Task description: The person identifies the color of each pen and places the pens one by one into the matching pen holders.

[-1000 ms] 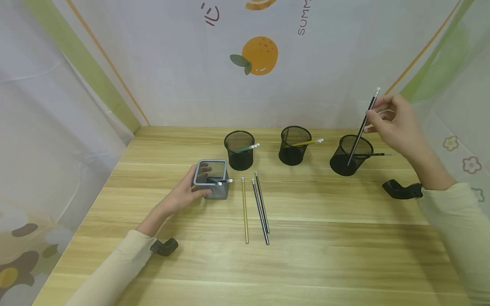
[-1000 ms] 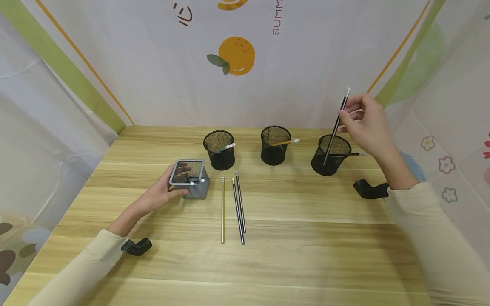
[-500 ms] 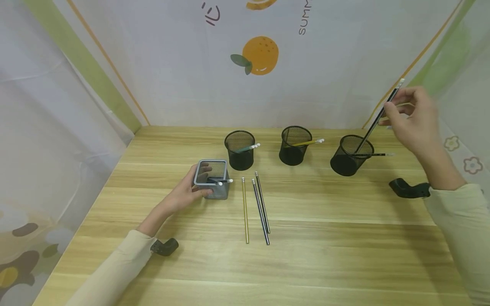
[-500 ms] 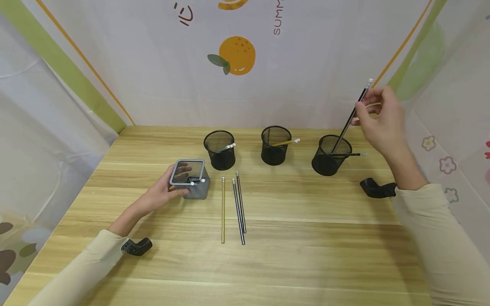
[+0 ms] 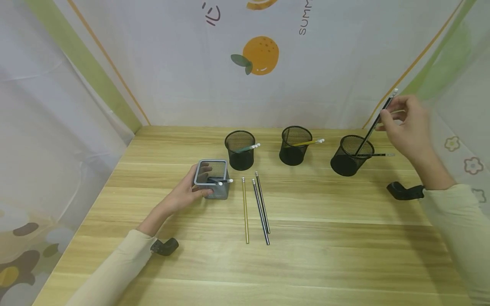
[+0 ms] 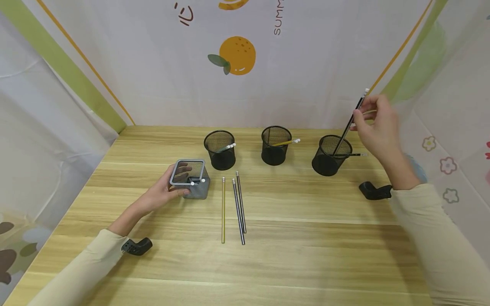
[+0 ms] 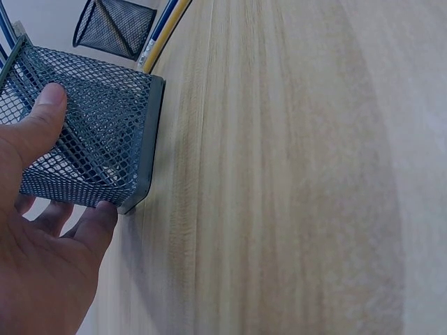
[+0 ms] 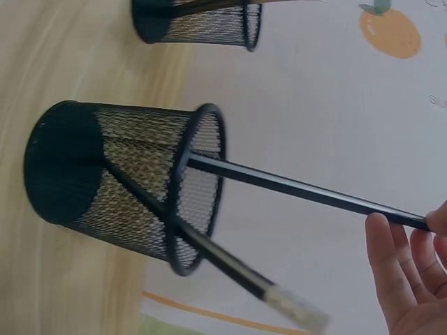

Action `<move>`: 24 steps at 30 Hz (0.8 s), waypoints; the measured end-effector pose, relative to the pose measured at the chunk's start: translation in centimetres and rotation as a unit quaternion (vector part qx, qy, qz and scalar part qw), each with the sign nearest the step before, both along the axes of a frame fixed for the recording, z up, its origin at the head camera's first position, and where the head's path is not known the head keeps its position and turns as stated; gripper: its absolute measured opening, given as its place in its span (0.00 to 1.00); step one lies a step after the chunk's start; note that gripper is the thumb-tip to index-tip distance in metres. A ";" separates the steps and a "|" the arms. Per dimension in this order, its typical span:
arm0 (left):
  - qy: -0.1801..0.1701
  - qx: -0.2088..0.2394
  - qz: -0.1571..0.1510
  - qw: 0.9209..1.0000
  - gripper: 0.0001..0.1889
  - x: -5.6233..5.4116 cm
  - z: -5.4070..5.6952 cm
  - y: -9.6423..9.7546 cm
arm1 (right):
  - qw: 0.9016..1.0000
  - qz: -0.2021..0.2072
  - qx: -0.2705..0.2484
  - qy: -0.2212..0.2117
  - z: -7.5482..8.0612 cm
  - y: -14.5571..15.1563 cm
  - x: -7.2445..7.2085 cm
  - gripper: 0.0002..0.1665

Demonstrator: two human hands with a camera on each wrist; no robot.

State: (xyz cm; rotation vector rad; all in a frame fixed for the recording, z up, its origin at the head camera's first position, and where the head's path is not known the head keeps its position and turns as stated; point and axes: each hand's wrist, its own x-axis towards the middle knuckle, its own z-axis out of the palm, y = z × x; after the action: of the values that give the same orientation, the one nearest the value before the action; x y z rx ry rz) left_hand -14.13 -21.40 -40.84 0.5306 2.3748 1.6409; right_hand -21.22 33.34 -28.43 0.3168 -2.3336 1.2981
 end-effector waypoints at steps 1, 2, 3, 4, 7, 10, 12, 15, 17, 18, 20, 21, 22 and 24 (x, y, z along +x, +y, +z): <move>0.000 0.000 0.000 1.000 0.42 0.0 0.0 0.0 | 1.000 0.001 0.005 0.001 -0.2 -0.1 0.0 0.12; 0.000 0.000 0.000 1.000 0.42 0.0 0.0 0.0 | 1.000 0.003 0.011 0.003 -0.4 -0.1 -0.1 0.12; 0.001 0.000 0.000 1.000 0.42 0.0 0.0 0.0 | 1.000 0.004 0.017 0.004 -0.6 -0.2 -0.1 0.12; 0.001 0.000 0.000 1.000 0.42 0.0 0.0 0.0 | 1.000 0.004 0.025 0.008 -0.8 -0.3 -0.1 0.11; 0.001 -0.001 -0.002 1.000 0.42 0.0 0.0 0.0 | 0.999 0.006 0.038 0.014 -1.4 -0.5 -0.2 0.11; 0.002 -0.003 -0.002 1.000 0.42 0.0 0.0 0.0 | 0.998 0.004 0.053 0.015 -1.7 -0.7 -0.2 0.12; 0.000 -0.002 -0.001 1.000 0.42 0.0 0.0 0.0 | 0.998 0.003 0.064 0.010 -1.9 -0.8 -0.2 0.13; -0.002 -0.001 0.000 1.000 0.41 -0.1 -0.1 0.0 | 0.997 0.004 0.082 0.007 -2.1 -0.9 -0.1 0.14; -0.002 0.000 0.000 1.000 0.41 -0.1 -0.1 0.0 | 0.995 0.006 0.096 0.012 -2.3 -1.0 0.0 0.15; -0.002 -0.001 0.000 1.000 0.41 -0.1 -0.1 0.0 | 0.994 0.006 0.105 0.018 -2.4 -1.1 0.0 0.15; 0.000 -0.002 0.000 1.000 0.41 -0.1 -0.1 0.0 | 0.992 0.006 0.119 0.030 -2.6 -1.1 0.0 0.15; 0.001 -0.004 0.000 1.000 0.42 -0.1 -0.1 0.0 | 0.992 0.006 0.125 0.032 -2.7 -1.2 0.1 0.15; 0.002 -0.005 0.001 1.000 0.42 -0.1 -0.1 0.0 | 0.990 0.004 0.134 0.036 -2.8 -1.2 0.1 0.15; 0.003 -0.006 0.001 1.000 0.42 -0.2 -0.1 0.0 | 0.989 0.003 0.145 0.036 -2.9 -1.3 0.2 0.15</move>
State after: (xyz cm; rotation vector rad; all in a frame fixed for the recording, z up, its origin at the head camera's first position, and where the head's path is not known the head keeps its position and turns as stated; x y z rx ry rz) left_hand -14.30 -21.44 -40.98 0.5319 2.3880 1.6270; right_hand -21.03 32.08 -31.37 0.4544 -2.4600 0.9297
